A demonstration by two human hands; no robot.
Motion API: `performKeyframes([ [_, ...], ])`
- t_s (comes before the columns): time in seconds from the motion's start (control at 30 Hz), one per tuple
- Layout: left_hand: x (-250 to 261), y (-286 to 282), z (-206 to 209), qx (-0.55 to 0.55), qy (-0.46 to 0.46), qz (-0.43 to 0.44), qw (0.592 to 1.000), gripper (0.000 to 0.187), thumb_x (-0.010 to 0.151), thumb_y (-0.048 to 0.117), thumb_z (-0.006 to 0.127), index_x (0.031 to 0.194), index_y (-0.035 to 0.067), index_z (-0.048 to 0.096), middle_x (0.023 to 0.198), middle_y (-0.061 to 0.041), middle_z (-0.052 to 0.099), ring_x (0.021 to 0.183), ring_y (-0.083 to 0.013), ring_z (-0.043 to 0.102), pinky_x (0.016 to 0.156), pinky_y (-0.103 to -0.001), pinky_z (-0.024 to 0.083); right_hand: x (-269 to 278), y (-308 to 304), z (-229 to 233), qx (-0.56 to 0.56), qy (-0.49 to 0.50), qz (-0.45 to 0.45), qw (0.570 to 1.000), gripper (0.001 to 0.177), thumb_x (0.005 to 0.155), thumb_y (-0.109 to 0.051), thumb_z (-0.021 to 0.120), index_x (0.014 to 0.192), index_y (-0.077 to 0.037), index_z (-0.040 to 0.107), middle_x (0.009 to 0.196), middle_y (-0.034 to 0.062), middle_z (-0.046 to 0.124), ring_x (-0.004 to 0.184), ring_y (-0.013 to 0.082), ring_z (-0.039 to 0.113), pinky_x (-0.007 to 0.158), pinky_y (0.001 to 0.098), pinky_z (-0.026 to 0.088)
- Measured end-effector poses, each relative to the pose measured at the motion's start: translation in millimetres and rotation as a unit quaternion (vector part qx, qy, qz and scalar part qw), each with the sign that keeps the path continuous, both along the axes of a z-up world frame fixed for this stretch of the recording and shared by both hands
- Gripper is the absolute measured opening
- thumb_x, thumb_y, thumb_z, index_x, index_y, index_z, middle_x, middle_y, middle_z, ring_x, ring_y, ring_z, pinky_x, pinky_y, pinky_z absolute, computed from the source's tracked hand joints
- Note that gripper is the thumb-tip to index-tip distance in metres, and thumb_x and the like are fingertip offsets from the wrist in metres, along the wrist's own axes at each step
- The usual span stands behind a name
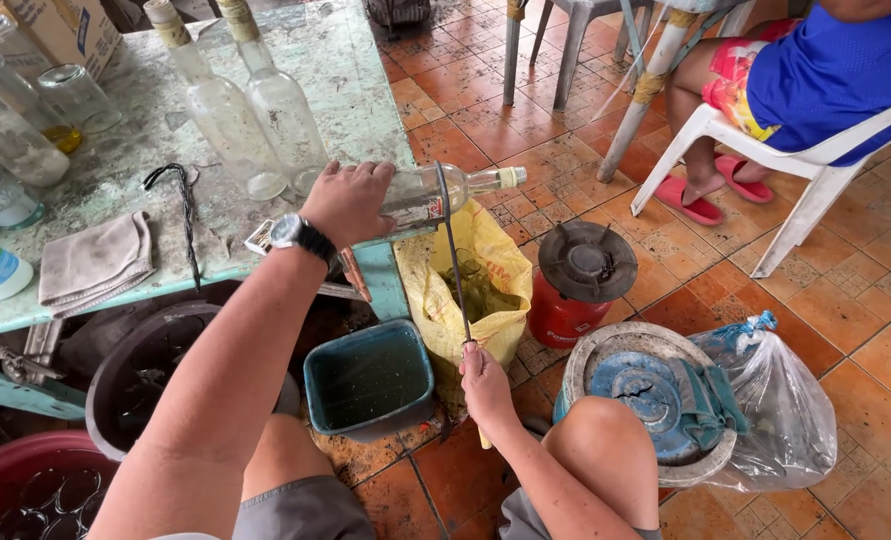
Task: The person is cleaning and preparing glass bottles, likely for cutting, by rinsing them in several buckets of water and using a wire tool.
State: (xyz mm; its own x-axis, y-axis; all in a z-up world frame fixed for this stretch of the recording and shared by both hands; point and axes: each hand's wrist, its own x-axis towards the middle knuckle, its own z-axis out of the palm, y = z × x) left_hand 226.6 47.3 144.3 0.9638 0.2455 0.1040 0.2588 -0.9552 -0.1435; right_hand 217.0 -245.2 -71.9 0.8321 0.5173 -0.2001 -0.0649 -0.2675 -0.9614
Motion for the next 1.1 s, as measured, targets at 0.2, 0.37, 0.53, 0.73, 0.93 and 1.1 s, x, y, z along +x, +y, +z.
performKeyframes([
  [0.2,-21,-29,3,0.091,-0.116,0.002,0.989,0.084,0.081,0.036,0.084,0.146,0.006,0.041,0.134,-0.014,0.056,0.131,-0.0345,0.054,0.121,-0.061,0.025,1,4,3,0.044,0.04,-0.001,0.998,0.05,0.109,-0.047,0.034,0.081,-0.011,0.053,0.049,0.0023,0.042,0.032,0.0131,0.039,0.031,0.0244,0.034],
  [0.37,11,17,-4,-0.017,-0.024,0.007,1.0,0.082,0.075,0.061,0.079,0.133,0.012,0.05,0.129,-0.013,0.063,0.122,-0.0376,0.065,0.116,-0.06,0.038,1,6,-11,-0.04,-0.051,-0.001,0.998,0.053,0.107,-0.051,0.034,0.078,-0.014,0.058,0.056,0.0084,0.061,0.055,0.026,0.062,0.055,0.0373,0.05],
  [0.53,3,6,13,-0.01,-0.016,-0.002,1.0,0.076,0.082,0.055,0.077,0.135,0.01,0.05,0.127,-0.017,0.064,0.12,-0.0405,0.065,0.115,-0.062,0.037,1,7,-2,-0.057,-0.04,-0.013,0.997,0.052,0.106,-0.051,0.036,0.078,-0.014,0.058,0.057,0.007,0.062,0.057,0.0253,0.064,0.056,0.0372,0.052],
  [0.73,-30,-41,5,0.114,-0.097,0.018,0.989,0.083,0.079,0.045,0.083,0.142,0.008,0.044,0.13,-0.013,0.059,0.127,-0.0337,0.058,0.121,-0.061,0.027,-3,-3,2,-0.049,-0.032,-0.003,0.998,0.054,0.108,-0.052,0.032,0.076,-0.015,0.056,0.055,0.0053,0.059,0.052,0.0221,0.06,0.054,0.0348,0.05],
  [0.93,-12,-9,-6,0.081,-0.11,-0.014,0.99,0.089,0.076,0.048,0.083,0.143,0.005,0.044,0.128,-0.016,0.058,0.126,-0.0356,0.058,0.122,-0.061,0.026,1,-1,5,-0.064,-0.038,-0.008,0.997,0.053,0.105,-0.055,0.037,0.076,-0.015,0.056,0.055,0.007,0.058,0.055,0.0255,0.063,0.056,0.0378,0.051],
  [1.1,4,6,4,0.021,-0.01,0.014,1.0,0.079,0.076,0.053,0.08,0.136,0.011,0.05,0.125,-0.014,0.066,0.119,-0.0383,0.066,0.121,-0.064,0.025,0,1,9,-0.074,-0.042,-0.007,0.996,0.053,0.105,-0.054,0.036,0.078,-0.013,0.058,0.06,0.0126,0.063,0.064,0.0305,0.066,0.063,0.0418,0.053],
])
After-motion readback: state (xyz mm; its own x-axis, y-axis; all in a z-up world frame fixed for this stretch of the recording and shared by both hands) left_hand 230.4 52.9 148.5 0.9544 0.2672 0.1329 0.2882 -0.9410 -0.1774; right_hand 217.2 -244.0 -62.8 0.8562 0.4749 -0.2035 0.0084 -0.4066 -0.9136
